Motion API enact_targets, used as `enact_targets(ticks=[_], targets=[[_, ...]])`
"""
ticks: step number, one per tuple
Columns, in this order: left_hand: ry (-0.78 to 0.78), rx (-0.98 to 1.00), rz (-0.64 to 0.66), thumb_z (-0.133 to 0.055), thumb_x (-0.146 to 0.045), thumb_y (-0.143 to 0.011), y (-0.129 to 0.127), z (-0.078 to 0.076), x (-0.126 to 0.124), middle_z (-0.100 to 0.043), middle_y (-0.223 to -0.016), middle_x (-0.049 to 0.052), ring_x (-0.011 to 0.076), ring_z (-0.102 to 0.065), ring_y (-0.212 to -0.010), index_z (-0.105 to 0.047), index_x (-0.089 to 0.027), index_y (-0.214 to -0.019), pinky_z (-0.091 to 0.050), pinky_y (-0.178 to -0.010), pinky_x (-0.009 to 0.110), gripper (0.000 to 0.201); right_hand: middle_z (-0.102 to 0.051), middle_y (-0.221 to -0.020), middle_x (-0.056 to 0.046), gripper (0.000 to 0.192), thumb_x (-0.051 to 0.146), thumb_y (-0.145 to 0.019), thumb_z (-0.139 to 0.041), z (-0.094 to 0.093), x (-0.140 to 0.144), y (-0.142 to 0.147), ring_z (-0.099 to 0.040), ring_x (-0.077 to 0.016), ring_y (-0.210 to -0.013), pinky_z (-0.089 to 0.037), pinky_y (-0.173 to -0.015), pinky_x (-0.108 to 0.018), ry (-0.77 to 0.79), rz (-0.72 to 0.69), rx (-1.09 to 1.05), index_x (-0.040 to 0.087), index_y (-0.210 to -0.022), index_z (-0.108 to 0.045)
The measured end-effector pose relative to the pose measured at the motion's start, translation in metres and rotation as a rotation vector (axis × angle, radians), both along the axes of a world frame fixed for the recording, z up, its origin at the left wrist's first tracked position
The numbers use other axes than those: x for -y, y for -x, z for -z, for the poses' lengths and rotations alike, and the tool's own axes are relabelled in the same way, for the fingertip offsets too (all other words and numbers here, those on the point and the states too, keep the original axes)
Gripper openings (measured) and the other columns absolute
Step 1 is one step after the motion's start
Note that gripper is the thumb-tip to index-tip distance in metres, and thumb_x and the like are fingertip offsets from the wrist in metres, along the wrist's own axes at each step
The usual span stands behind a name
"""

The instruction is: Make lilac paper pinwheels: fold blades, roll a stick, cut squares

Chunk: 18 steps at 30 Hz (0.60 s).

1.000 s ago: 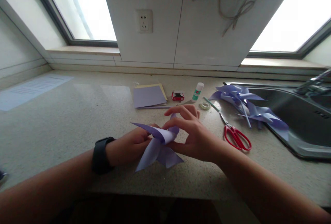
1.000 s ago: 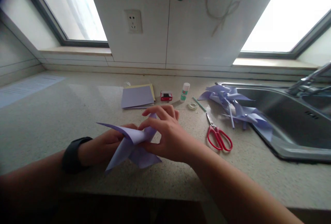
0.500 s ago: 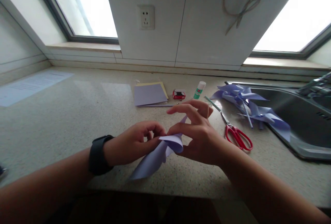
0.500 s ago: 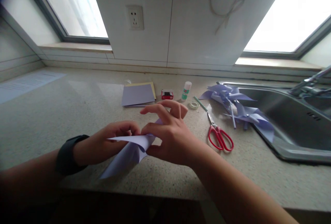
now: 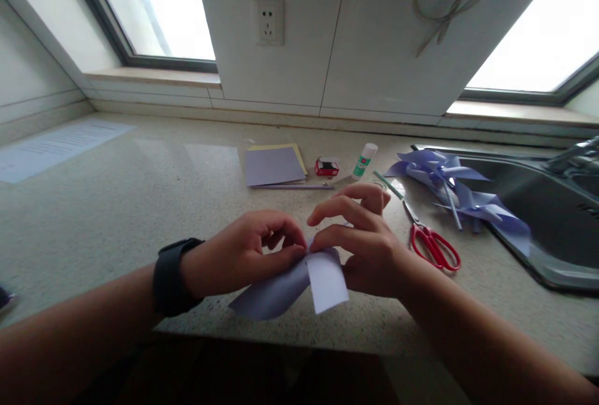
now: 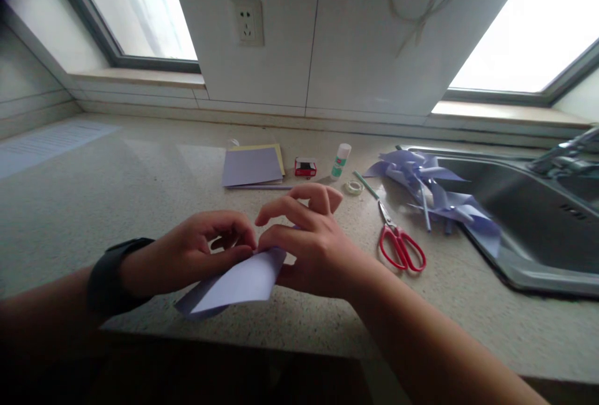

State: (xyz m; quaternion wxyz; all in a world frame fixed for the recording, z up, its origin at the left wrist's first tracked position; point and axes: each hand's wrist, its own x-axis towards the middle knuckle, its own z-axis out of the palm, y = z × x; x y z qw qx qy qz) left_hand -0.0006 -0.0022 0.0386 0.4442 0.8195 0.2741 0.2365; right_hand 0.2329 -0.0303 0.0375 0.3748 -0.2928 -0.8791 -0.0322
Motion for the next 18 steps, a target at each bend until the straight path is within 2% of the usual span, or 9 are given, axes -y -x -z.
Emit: enact_targets(ticks=[6, 10, 14, 18], targets=[[-0.163, 0.028, -0.005, -0.064, -0.025, -0.092, 0.0001, -0.0045, 0.0031, -0.063, -0.078, 0.0, 0.0123, -0.054, -0.071, -0.069, -0.017, -0.088, -0.042, -0.065, 0.024, 0.01, -0.07, -0.106, 0.002, 0.015, 0.03, -0.08, -0.078, 0.0008, 0.0034, -0.0027, -0.047, -0.0273, -0.106, -0.038, -0.089, -0.046, -0.089, 0.023, 0.065, 0.03, -0.09, -0.066], [-0.188, 0.009, 0.026, -0.065, -0.023, -0.091, 0.0005, -0.008, 0.0026, -0.06, -0.076, -0.001, 0.0111, -0.054, -0.069, -0.069, -0.016, -0.087, -0.042, -0.066, 0.023, 0.009, -0.07, -0.109, 0.001, 0.014, 0.027, -0.082, -0.076, -0.0019, 0.0059, -0.0028, -0.046, -0.0267, -0.106, -0.04, -0.09, -0.044, -0.106, -0.005, 0.093, 0.028, -0.093, -0.067], [-0.113, 0.002, 0.033, -0.067, -0.025, -0.09, 0.0011, -0.0097, 0.0004, -0.06, -0.074, -0.001, 0.0111, -0.053, -0.068, -0.07, -0.017, -0.085, -0.041, -0.063, 0.022, 0.01, -0.07, -0.109, 0.002, 0.012, 0.027, -0.082, -0.076, -0.0033, 0.0074, -0.0017, -0.045, -0.0262, -0.106, -0.04, -0.092, -0.043, -0.103, -0.013, 0.086, 0.028, -0.092, -0.068], [0.081, -0.005, -0.018, -0.069, -0.036, -0.089, 0.0016, -0.0066, -0.0009, -0.058, -0.069, -0.001, 0.0113, -0.048, -0.063, -0.073, -0.017, -0.085, -0.037, -0.056, 0.023, 0.02, -0.071, -0.109, 0.003, 0.011, 0.027, -0.083, -0.076, -0.0026, 0.0083, -0.0003, -0.045, -0.0257, -0.105, -0.039, -0.092, -0.043, -0.103, 0.008, 0.068, 0.028, -0.09, -0.068]])
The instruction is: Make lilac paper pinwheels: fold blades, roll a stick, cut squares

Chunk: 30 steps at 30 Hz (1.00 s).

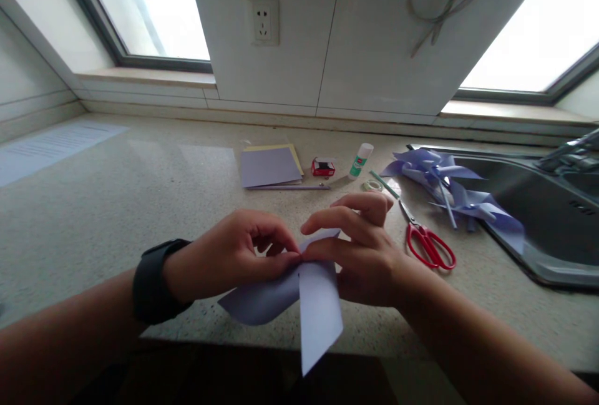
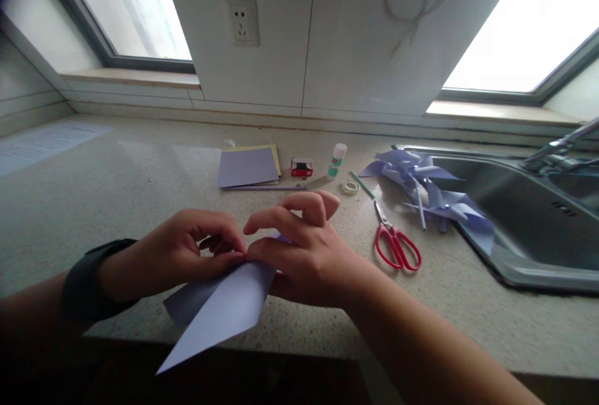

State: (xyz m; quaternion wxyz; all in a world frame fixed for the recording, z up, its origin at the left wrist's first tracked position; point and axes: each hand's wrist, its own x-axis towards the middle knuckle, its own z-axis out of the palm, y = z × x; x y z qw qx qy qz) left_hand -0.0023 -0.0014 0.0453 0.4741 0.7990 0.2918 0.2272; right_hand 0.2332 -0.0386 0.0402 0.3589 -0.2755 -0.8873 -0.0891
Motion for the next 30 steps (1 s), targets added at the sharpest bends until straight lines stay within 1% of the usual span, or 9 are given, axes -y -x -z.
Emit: enact_targets(ticks=[5, 11, 14, 17, 19, 22, 24, 26, 30], targets=[[0.191, 0.008, -0.023, -0.073, -0.042, -0.085, -0.001, 0.002, -0.001, -0.059, -0.065, -0.001, 0.0104, -0.048, -0.06, -0.075, -0.017, -0.084, -0.035, -0.053, 0.021, 0.025, -0.071, -0.106, 0.001, 0.011, 0.027, -0.082, -0.077, 0.001, 0.001, 0.002, -0.045, -0.0255, -0.104, -0.037, -0.09, -0.045, 0.009, 0.008, -0.033, 0.026, -0.086, -0.067], [0.312, 0.04, -0.024, -0.075, -0.038, -0.084, -0.002, -0.001, 0.0, -0.062, -0.067, -0.001, 0.0099, -0.052, -0.061, -0.074, -0.017, -0.085, -0.037, -0.054, 0.019, 0.021, -0.069, -0.106, -0.001, 0.013, 0.027, -0.079, -0.079, 0.002, -0.002, 0.003, -0.044, -0.0255, -0.104, -0.035, -0.091, -0.044, 0.044, -0.02, -0.057, 0.025, -0.086, -0.069], [0.305, 0.055, -0.054, -0.077, -0.039, -0.081, -0.002, 0.001, -0.003, -0.058, -0.064, -0.003, 0.0093, -0.049, -0.057, -0.073, -0.018, -0.088, -0.035, -0.051, 0.019, 0.023, -0.069, -0.104, -0.001, 0.013, 0.026, -0.078, -0.08, 0.003, -0.004, 0.002, -0.045, -0.0259, -0.104, -0.034, -0.09, -0.044, 0.037, -0.029, -0.075, 0.025, -0.086, -0.07], [0.116, 0.116, -0.127, -0.071, -0.043, -0.085, -0.001, 0.007, -0.012, -0.057, -0.066, -0.002, 0.01, -0.049, -0.058, -0.072, -0.018, -0.089, -0.038, -0.052, 0.02, 0.025, -0.068, -0.103, -0.001, 0.014, 0.027, -0.078, -0.08, 0.004, -0.006, -0.001, -0.045, -0.0265, -0.102, -0.033, -0.091, -0.045, 0.022, -0.011, -0.081, 0.025, -0.087, -0.07], [-0.079, 0.135, -0.218, -0.051, -0.046, -0.097, 0.002, 0.012, -0.02, -0.055, -0.064, -0.001, 0.0111, -0.049, -0.058, -0.071, -0.017, -0.086, -0.04, -0.053, 0.021, 0.037, -0.068, -0.103, -0.001, 0.014, 0.026, -0.078, -0.08, 0.005, -0.008, -0.004, -0.046, -0.0267, -0.102, -0.034, -0.091, -0.046, -0.001, 0.006, -0.086, 0.025, -0.089, -0.07], [-0.205, 0.108, -0.319, -0.034, -0.042, -0.103, 0.011, 0.023, -0.036, -0.052, -0.063, -0.001, 0.0126, -0.048, -0.057, -0.066, -0.016, -0.087, -0.04, -0.052, 0.023, 0.044, -0.066, -0.103, -0.002, 0.015, 0.024, -0.079, -0.08, 0.005, -0.012, -0.01, -0.046, -0.0265, -0.101, -0.036, -0.091, -0.044, -0.033, 0.031, -0.091, 0.025, -0.09, -0.069], [-0.308, 0.059, -0.371, -0.036, -0.038, -0.103, 0.019, 0.031, -0.048, -0.053, -0.066, 0.0, 0.014, -0.05, -0.061, -0.065, -0.017, -0.087, -0.041, -0.056, 0.025, 0.04, -0.066, -0.102, -0.002, 0.015, 0.025, -0.08, -0.079, 0.005, -0.015, -0.013, -0.046, -0.0261, -0.1, -0.036, -0.091, -0.044, -0.048, 0.046, -0.082, 0.025, -0.091, -0.069], [-0.436, -0.013, -0.39, -0.046, -0.033, -0.099, 0.026, 0.039, -0.059, -0.059, -0.073, 0.002, 0.0163, -0.053, -0.07, -0.066, -0.017, -0.087, -0.043, -0.066, 0.029, 0.028, -0.066, -0.101, -0.002, 0.014, 0.025, -0.081, -0.078, 0.004, -0.015, -0.016, -0.046, -0.0257, -0.1, -0.036, -0.091, -0.043, -0.07, 0.054, -0.063, 0.025, -0.091, -0.069], [-0.634, -0.162, -0.31, -0.059, -0.026, -0.092, 0.032, 0.051, -0.074, -0.067, -0.084, 0.005, 0.0217, -0.056, -0.086, -0.069, -0.018, -0.088, -0.043, -0.085, 0.039, 0.013, -0.068, -0.099, -0.002, 0.013, 0.024, -0.082, -0.078, 0.002, -0.015, -0.018, -0.045, -0.0254, -0.099, -0.038, -0.088, -0.042, -0.104, 0.051, -0.015, 0.024, -0.093, -0.07]])
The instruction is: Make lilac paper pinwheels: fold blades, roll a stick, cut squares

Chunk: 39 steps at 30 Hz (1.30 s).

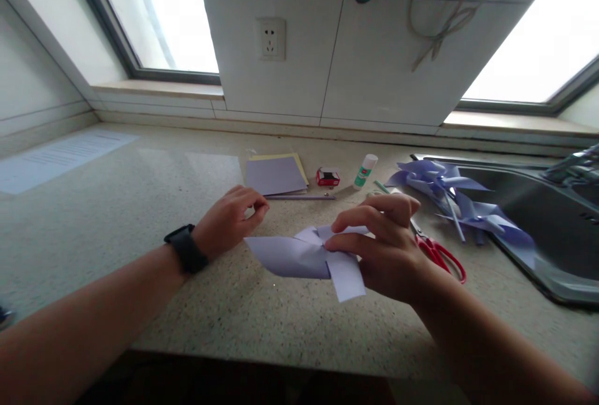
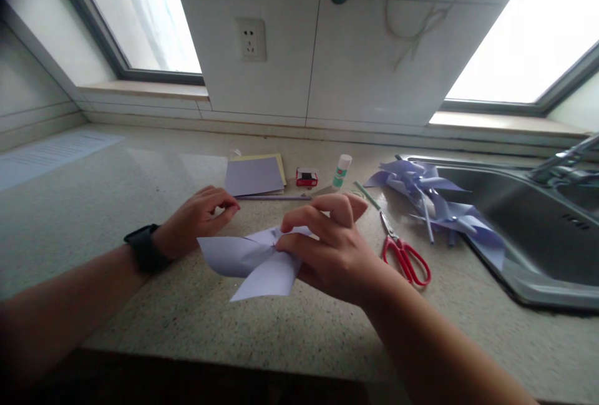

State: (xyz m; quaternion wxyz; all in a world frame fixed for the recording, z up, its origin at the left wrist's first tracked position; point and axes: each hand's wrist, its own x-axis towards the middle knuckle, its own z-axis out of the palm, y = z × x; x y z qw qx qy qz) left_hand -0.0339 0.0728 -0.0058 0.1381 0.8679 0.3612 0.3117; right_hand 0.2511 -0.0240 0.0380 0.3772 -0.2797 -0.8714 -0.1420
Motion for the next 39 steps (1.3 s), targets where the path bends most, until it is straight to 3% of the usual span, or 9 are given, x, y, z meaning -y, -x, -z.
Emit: enact_targets(ticks=[5, 10, 14, 19, 24, 29, 33, 39], targets=[[-0.1, -0.147, 0.056, -0.058, -0.023, -0.092, -0.002, 0.008, -0.005, -0.07, -0.111, 0.012, 0.027, -0.057, -0.107, -0.067, -0.015, -0.115, -0.044, -0.099, 0.046, 0.026, -0.07, -0.097, -0.002, 0.011, 0.025, -0.085, -0.075, -0.001, 0.002, -0.001, -0.046, -0.0251, -0.096, -0.039, -0.087, -0.042, 0.019, -0.03, 0.051, 0.024, -0.095, -0.07], [-0.144, -0.23, 0.127, -0.057, -0.023, -0.095, -0.008, 0.008, 0.0, -0.065, -0.132, 0.011, 0.0261, -0.055, -0.124, -0.059, -0.018, -0.132, -0.041, -0.109, 0.047, 0.038, -0.07, -0.096, -0.001, 0.006, 0.024, -0.088, -0.072, -0.007, 0.002, -0.007, -0.049, -0.024, -0.095, -0.039, -0.086, -0.041, 0.0, 0.01, 0.05, 0.025, -0.094, -0.069], [-0.167, -0.256, 0.141, -0.054, -0.024, -0.098, -0.027, 0.0, -0.003, -0.066, -0.132, 0.013, 0.0253, -0.058, -0.123, -0.059, -0.015, -0.133, -0.044, -0.108, 0.046, 0.036, -0.071, -0.094, 0.0, 0.003, 0.025, -0.09, -0.07, -0.011, 0.001, -0.012, -0.052, -0.0243, -0.095, -0.033, -0.086, -0.044, -0.044, 0.069, 0.014, 0.027, -0.093, -0.07], [-0.172, -0.331, 0.197, -0.059, -0.022, -0.097, -0.068, -0.009, -0.029, -0.07, -0.123, 0.012, 0.0241, -0.062, -0.116, -0.062, -0.015, -0.127, -0.047, -0.104, 0.044, 0.032, -0.07, -0.091, -0.002, 0.005, 0.024, -0.093, -0.065, -0.015, 0.001, -0.015, -0.051, -0.0236, -0.092, -0.035, -0.083, -0.042, -0.046, -0.007, 0.01, 0.023, -0.093, -0.069], [-0.136, -0.378, 0.181, -0.063, -0.032, -0.096, -0.092, -0.004, -0.043, -0.066, -0.116, 0.009, 0.0236, -0.066, -0.103, -0.064, -0.015, -0.116, -0.055, -0.09, 0.046, 0.026, -0.068, -0.086, -0.003, 0.009, 0.025, -0.096, -0.061, -0.022, 0.002, -0.019, -0.054, -0.0215, -0.085, -0.034, -0.08, -0.042, -0.028, -0.039, -0.008, 0.021, -0.092, -0.068], [-0.041, -0.292, 0.136, -0.061, -0.033, -0.097, -0.093, 0.003, -0.037, -0.064, -0.12, 0.01, 0.0226, -0.065, -0.101, -0.062, -0.016, -0.12, -0.057, -0.087, 0.043, 0.028, -0.069, -0.086, -0.001, 0.005, 0.021, -0.094, -0.062, -0.021, 0.001, -0.021, -0.054, -0.0206, -0.083, -0.035, -0.079, -0.04, 0.021, -0.041, -0.003, 0.022, -0.092, -0.067], [0.079, -0.131, 0.143, -0.062, -0.033, -0.097, -0.083, -0.004, -0.035, -0.066, -0.114, 0.008, 0.021, -0.066, -0.096, -0.064, -0.015, -0.114, -0.057, -0.083, 0.041, 0.025, -0.069, -0.085, -0.001, 0.006, 0.022, -0.094, -0.061, -0.023, 0.002, -0.021, -0.055, -0.0207, -0.083, -0.035, -0.079, -0.041, 0.017, -0.034, -0.018, 0.023, -0.093, -0.067], [0.377, 0.226, 0.218, -0.059, -0.024, -0.094, -0.071, -0.017, -0.02, -0.071, -0.082, 0.004, 0.0119, -0.065, -0.06, -0.064, -0.014, -0.1, -0.057, -0.059, 0.027, 0.013, -0.07, -0.083, -0.002, 0.013, 0.025, -0.098, -0.058, -0.029, 0.007, -0.022, -0.056, -0.0215, -0.083, -0.032, -0.078, -0.043, 0.002, -0.033, -0.021, 0.022, -0.091, -0.068]])
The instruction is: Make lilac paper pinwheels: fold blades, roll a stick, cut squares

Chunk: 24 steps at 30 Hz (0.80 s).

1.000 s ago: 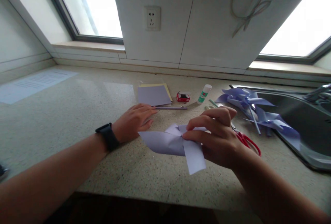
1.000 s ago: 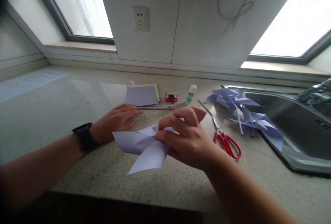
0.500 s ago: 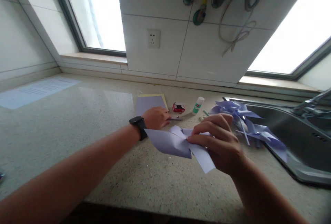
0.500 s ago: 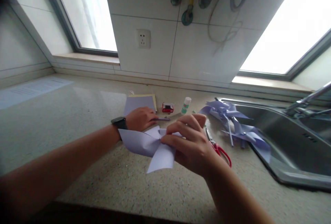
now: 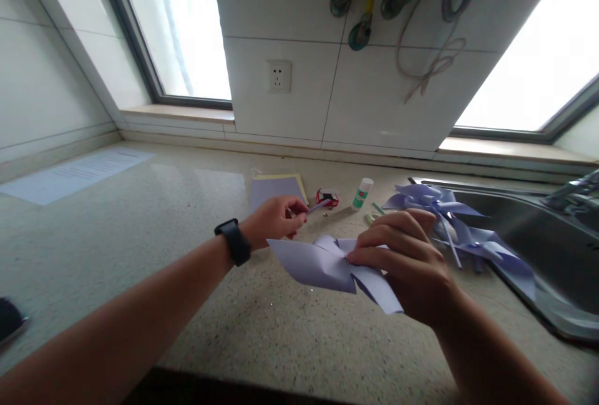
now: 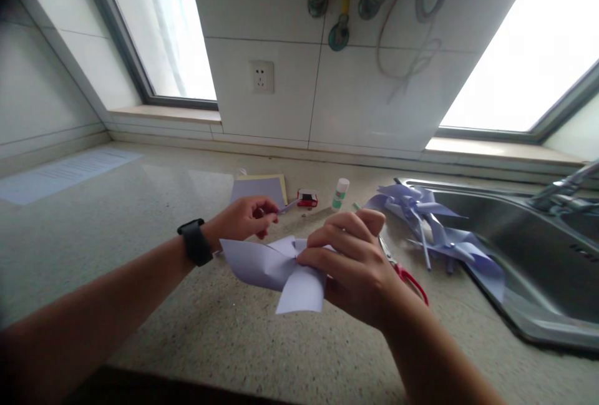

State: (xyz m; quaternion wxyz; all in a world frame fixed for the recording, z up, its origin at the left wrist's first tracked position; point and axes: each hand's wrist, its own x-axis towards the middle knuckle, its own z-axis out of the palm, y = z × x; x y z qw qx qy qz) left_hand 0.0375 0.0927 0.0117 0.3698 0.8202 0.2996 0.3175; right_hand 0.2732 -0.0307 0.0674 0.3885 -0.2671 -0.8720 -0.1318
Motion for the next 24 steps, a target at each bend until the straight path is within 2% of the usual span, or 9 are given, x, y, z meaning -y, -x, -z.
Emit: enact_targets(ticks=[2, 5, 10, 15, 24], targets=[[0.11, 0.117, 0.043, -0.055, -0.026, -0.096, 0.0, -0.003, 0.01, -0.073, -0.086, 0.006, 0.0124, -0.068, -0.06, -0.062, -0.014, -0.103, -0.057, -0.057, 0.026, 0.015, -0.07, -0.081, -0.002, 0.015, 0.026, -0.099, -0.057, -0.001, 0.001, 0.001, -0.056, -0.0217, -0.083, -0.032, -0.079, -0.043, -0.007, 0.001, -0.002, 0.022, -0.09, -0.068], [0.206, 0.286, 0.059, -0.055, -0.031, -0.096, 0.0, -0.008, 0.023, -0.074, -0.089, 0.008, 0.0149, -0.072, -0.07, -0.06, -0.015, -0.102, -0.06, -0.063, 0.028, 0.017, -0.071, -0.081, -0.001, 0.016, 0.026, -0.099, -0.057, -0.002, 0.001, 0.001, -0.056, -0.0214, -0.082, -0.031, -0.08, -0.044, -0.022, 0.008, -0.003, 0.022, -0.089, -0.069], [0.23, 0.503, 0.032, -0.065, -0.029, -0.092, 0.003, -0.018, 0.037, -0.075, -0.093, 0.006, 0.0151, -0.072, -0.082, -0.062, -0.019, -0.101, -0.06, -0.076, 0.029, 0.014, -0.07, -0.082, -0.001, 0.014, 0.025, -0.098, -0.059, -0.002, 0.002, -0.002, -0.055, -0.0214, -0.084, -0.033, -0.08, -0.042, -0.033, 0.018, -0.019, 0.021, -0.09, -0.07], [0.181, 0.543, 0.049, -0.071, -0.023, -0.089, 0.008, -0.022, 0.042, -0.075, -0.092, 0.005, 0.0164, -0.072, -0.09, -0.068, -0.02, -0.096, -0.057, -0.085, 0.031, 0.008, -0.07, -0.083, -0.002, 0.015, 0.025, -0.099, -0.057, -0.001, 0.005, -0.002, -0.055, -0.0218, -0.084, -0.034, -0.079, -0.042, -0.023, 0.022, 0.014, 0.021, -0.092, -0.07], [0.068, 0.511, 0.047, -0.07, -0.031, -0.09, 0.009, -0.019, 0.037, -0.073, -0.097, 0.006, 0.0208, -0.067, -0.098, -0.07, -0.02, -0.094, -0.052, -0.093, 0.038, 0.011, -0.07, -0.086, -0.004, 0.01, 0.023, -0.096, -0.06, -0.001, 0.006, 0.0, -0.054, -0.0227, -0.086, -0.041, -0.077, -0.039, -0.006, -0.014, 0.048, 0.019, -0.094, -0.069]])
